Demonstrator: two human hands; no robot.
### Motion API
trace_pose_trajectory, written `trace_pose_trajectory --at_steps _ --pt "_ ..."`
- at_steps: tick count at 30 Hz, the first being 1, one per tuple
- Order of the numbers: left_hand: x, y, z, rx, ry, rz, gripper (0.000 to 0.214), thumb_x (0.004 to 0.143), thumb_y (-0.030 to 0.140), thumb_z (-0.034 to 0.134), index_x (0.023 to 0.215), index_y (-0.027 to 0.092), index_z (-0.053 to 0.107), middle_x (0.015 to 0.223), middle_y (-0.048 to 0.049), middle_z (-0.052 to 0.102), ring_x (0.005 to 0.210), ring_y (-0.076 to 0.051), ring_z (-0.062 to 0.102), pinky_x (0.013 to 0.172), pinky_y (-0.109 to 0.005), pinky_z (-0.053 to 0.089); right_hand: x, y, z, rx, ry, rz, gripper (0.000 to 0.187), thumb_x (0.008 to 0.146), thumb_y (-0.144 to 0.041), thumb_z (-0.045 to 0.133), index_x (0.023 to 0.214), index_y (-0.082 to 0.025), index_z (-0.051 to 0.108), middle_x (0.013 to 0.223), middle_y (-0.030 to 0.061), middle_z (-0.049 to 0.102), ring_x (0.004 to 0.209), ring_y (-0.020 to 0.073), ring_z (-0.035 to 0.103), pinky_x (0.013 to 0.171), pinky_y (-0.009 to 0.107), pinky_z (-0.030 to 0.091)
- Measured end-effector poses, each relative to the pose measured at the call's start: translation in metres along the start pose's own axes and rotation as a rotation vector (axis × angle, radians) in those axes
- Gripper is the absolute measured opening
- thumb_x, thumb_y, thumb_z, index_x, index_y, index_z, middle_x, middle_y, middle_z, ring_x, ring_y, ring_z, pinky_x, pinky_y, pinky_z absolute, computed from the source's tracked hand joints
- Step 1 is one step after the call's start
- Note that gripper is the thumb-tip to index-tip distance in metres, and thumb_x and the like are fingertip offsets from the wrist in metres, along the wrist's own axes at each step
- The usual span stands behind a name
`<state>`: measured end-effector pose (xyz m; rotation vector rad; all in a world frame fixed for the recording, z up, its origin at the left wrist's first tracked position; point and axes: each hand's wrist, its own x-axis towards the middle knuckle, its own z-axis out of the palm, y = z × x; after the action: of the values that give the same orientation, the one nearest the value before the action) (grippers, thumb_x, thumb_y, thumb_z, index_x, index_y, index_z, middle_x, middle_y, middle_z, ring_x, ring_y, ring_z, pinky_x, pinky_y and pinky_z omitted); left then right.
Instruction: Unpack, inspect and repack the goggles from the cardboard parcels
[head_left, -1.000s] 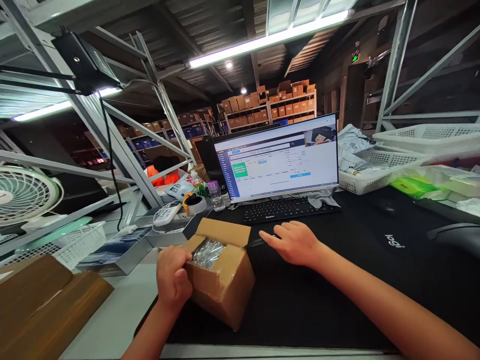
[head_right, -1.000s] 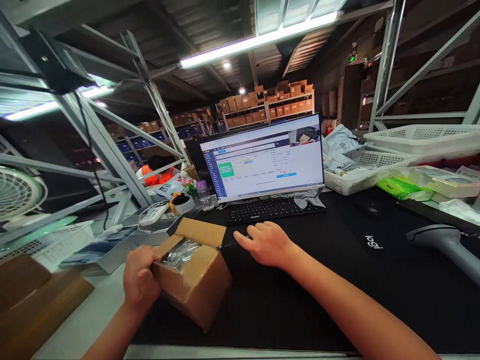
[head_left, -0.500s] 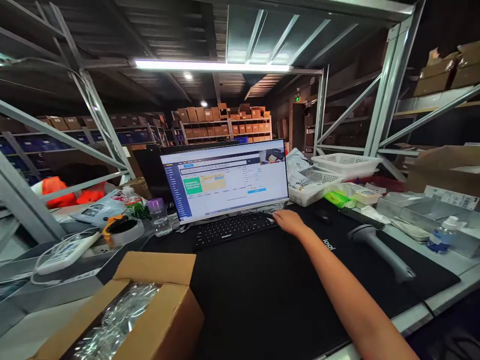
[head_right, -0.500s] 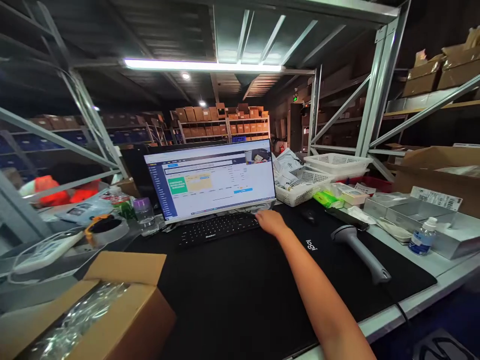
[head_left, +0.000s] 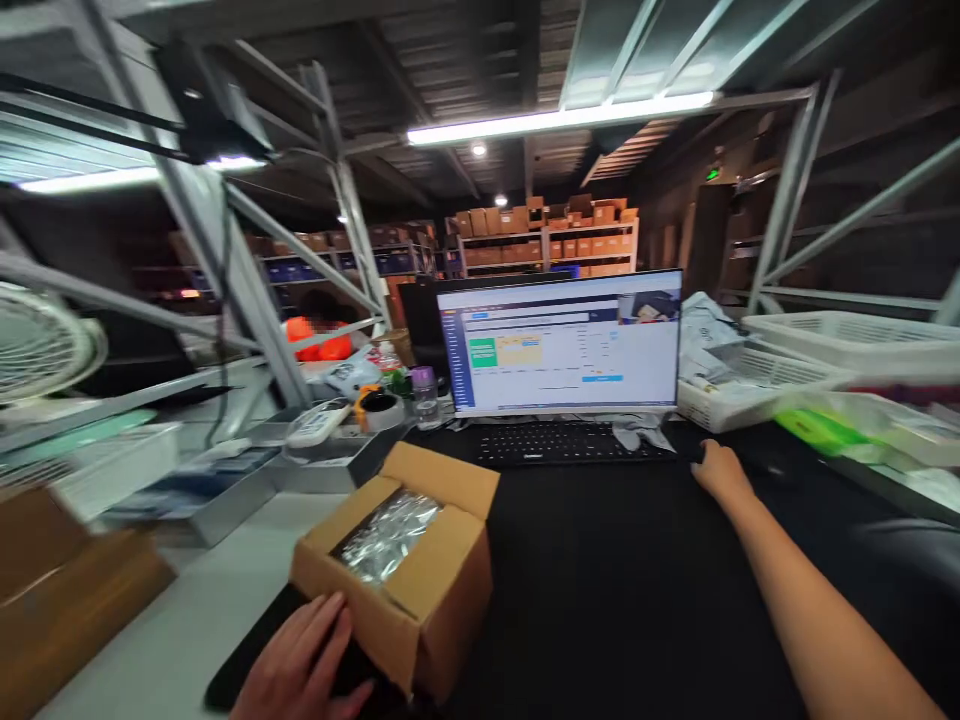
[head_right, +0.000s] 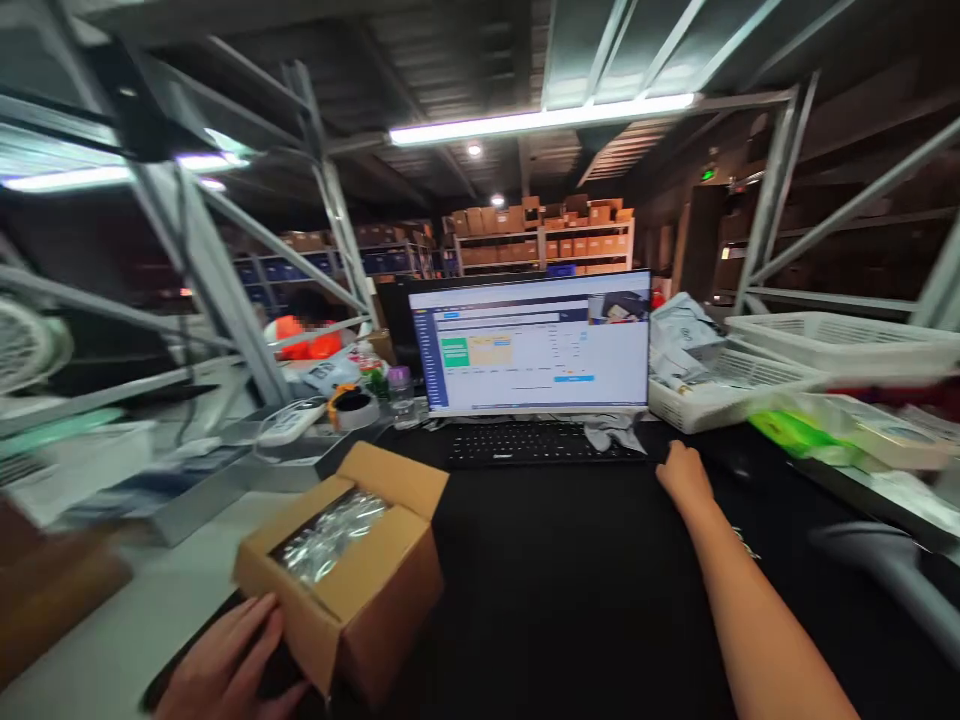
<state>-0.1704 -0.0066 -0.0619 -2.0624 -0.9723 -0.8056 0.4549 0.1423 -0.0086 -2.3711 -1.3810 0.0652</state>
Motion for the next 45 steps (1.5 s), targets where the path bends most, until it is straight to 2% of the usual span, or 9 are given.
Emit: trace_pose_trajectory --at_steps 7,12,16,19,23,27,32,36,45 --pt "0.040 0.009 -0.036 -0.107 0.003 0.019 0.056 0.099 0.061 0.031 0.132 0.021 0.052 0.131 -0.0175 0.062 0.124 -0.032 0.056 0.102 -0.049 0.047 -0.020 -0.039 -0.021 -0.026 0.168 -0.233 0.023 0.086 -0.017 0.053 0.094 -0.011 0.073 0.104 0.0266 0.066 0.099 0.0433 0.066 0.077 0.052 0.050" --pt "0.100 0.009 -0.074 -0.240 -0.210 -0.096 0.014 0.098 0.023 0.045 0.095 0.023 0.059 0.109 -0.0059 0.069 0.101 -0.022 0.063 0.090 -0.037 0.050 -0.085 -0.115 -0.055 0.140 0.276 -0.580 0.030 0.095 -0.029 0.049 0.117 -0.019 0.067 0.115 0.0144 0.068 0.106 0.0282 0.065 0.094 0.039 0.050" --pt "0.131 0.004 -0.082 -0.208 -0.453 -0.136 0.012 0.094 0.030 0.050 0.090 0.023 0.059 0.090 -0.0034 0.066 0.081 -0.021 0.061 0.072 -0.035 0.051 -0.192 -0.188 -0.060 0.559 -0.040 -1.243 0.027 0.100 -0.030 0.048 0.118 -0.020 0.065 0.119 0.0107 0.068 0.112 0.0236 0.062 0.099 0.038 0.050" --pt "0.135 -0.001 -0.080 -0.202 -0.466 -0.092 0.009 0.091 0.029 0.054 0.092 0.023 0.062 0.095 -0.0030 0.068 0.093 -0.023 0.063 0.097 -0.042 0.048 -0.244 -0.230 -0.052 0.516 -0.272 -1.557 0.034 0.099 -0.024 0.053 0.132 -0.022 0.059 0.132 0.0093 0.062 0.121 0.0217 0.057 0.107 0.038 0.044" --pt "0.123 -0.017 -0.080 -0.052 -0.424 -0.042 0.037 0.090 0.050 0.058 0.109 0.020 0.068 0.125 -0.0120 0.068 0.121 -0.030 0.059 0.121 -0.053 0.020 -0.249 -0.261 -0.039 0.495 -0.199 -1.552 0.020 0.101 -0.027 0.049 0.103 -0.019 0.067 0.101 0.0074 0.067 0.097 0.0223 0.058 0.090 0.039 0.046" --pt "0.103 -0.038 -0.074 0.027 -0.421 -0.099 0.082 0.083 0.075 0.052 0.145 0.021 0.050 0.158 -0.0133 0.041 0.142 -0.031 0.044 0.122 -0.048 0.017 -0.232 -0.251 -0.042 0.792 -0.070 -1.461 0.032 0.103 -0.029 0.042 0.081 -0.019 0.063 0.077 0.0040 0.061 0.079 0.0194 0.054 0.077 0.036 0.043" --pt "0.078 -0.055 -0.045 0.033 -0.345 -0.147 0.126 0.065 0.091 0.054 0.160 0.019 0.012 0.164 -0.0173 0.025 0.147 -0.037 0.034 0.121 -0.051 0.015 -0.222 -0.212 -0.051 0.788 -0.397 -1.422 0.012 0.093 -0.032 0.066 0.092 -0.022 0.073 0.076 0.0010 0.065 0.073 0.0166 0.059 0.068 0.029 0.044" --pt "0.061 -0.059 -0.018 -0.154 -0.318 -0.375 0.137 0.056 0.086 0.067 0.160 0.017 0.012 0.159 -0.0245 0.033 0.140 -0.043 0.043 0.112 -0.054 0.033 -0.219 -0.205 -0.051 0.585 -0.586 -1.482 0.012 0.080 -0.025 0.083 0.081 -0.022 0.071 0.077 -0.0029 0.070 0.076 0.0140 0.064 0.075 0.026 0.047" --pt "0.047 -0.027 0.026 -0.417 -0.065 -0.751 0.145 0.030 0.058 0.096 0.150 0.019 0.024 0.137 -0.0232 0.053 0.125 -0.044 0.054 0.105 -0.060 0.043 -0.239 -0.237 -0.015 0.018 -0.139 -1.642 0.029 0.070 -0.040 0.089 0.065 -0.023 0.066 0.065 -0.0054 0.073 0.057 0.0157 0.063 0.055 0.030 0.038"
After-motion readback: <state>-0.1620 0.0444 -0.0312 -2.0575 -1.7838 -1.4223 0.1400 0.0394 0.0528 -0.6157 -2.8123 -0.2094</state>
